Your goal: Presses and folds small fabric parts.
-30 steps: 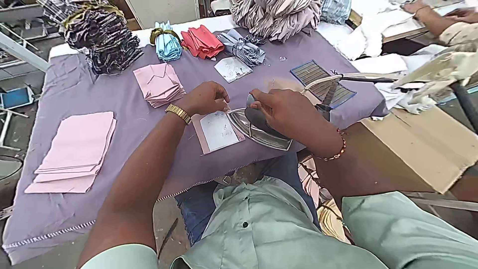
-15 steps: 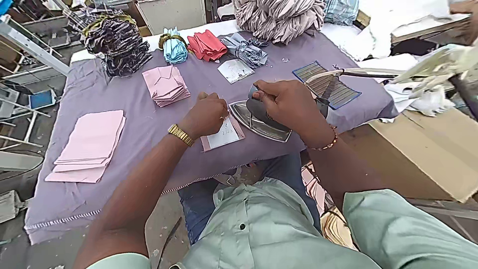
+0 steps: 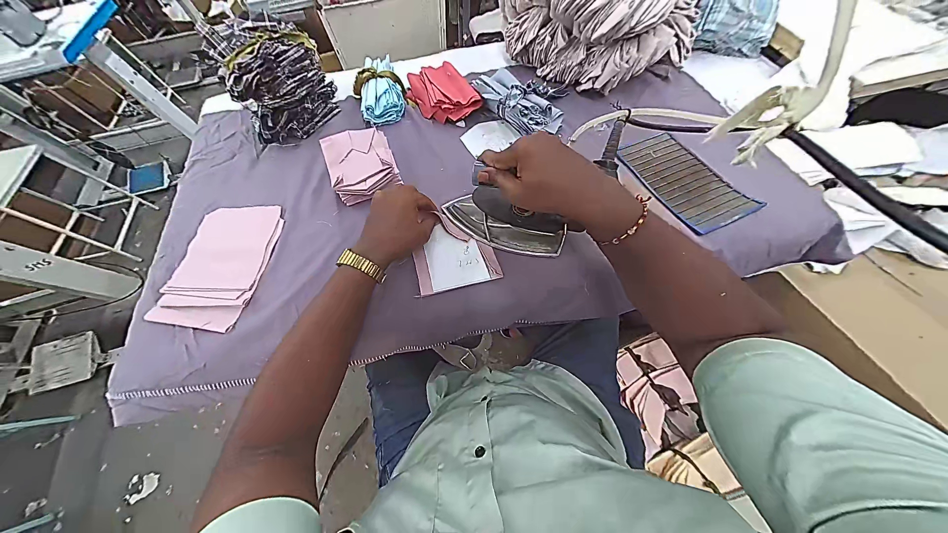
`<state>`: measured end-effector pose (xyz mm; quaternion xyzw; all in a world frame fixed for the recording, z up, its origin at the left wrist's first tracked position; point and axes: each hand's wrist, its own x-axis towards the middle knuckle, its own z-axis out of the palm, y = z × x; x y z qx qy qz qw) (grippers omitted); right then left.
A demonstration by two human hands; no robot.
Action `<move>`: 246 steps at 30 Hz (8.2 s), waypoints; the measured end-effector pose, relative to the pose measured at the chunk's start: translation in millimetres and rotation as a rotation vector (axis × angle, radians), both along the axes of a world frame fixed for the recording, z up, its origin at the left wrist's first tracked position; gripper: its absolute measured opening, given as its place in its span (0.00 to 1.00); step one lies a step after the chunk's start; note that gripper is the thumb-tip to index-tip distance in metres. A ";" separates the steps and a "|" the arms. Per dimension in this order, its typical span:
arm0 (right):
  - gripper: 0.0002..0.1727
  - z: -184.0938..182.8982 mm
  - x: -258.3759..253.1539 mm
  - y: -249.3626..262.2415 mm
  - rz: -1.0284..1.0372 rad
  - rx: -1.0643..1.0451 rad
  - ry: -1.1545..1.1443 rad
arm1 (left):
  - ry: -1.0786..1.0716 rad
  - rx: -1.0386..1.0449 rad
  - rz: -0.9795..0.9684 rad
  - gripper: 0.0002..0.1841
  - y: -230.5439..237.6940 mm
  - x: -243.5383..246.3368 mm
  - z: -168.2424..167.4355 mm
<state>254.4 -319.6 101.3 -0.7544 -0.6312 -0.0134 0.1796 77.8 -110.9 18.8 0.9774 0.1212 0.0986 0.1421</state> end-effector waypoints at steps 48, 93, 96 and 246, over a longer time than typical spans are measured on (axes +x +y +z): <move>0.21 1.0 38.5 46.9 0.385 0.006 0.110 | -0.128 -0.185 0.450 0.10 -48.6 -55.2 -8.3; 0.25 -10.4 21.2 78.6 0.577 0.127 -0.139 | -0.292 0.113 0.321 0.13 -142.1 -57.1 -32.9; 0.24 -15.6 19.0 83.3 0.612 0.145 -0.114 | -0.360 0.078 0.332 0.13 -146.8 -58.8 -37.4; 0.08 -17.6 -33.3 194.9 0.036 0.744 0.681 | -0.878 -0.660 0.216 0.14 85.7 -57.7 45.1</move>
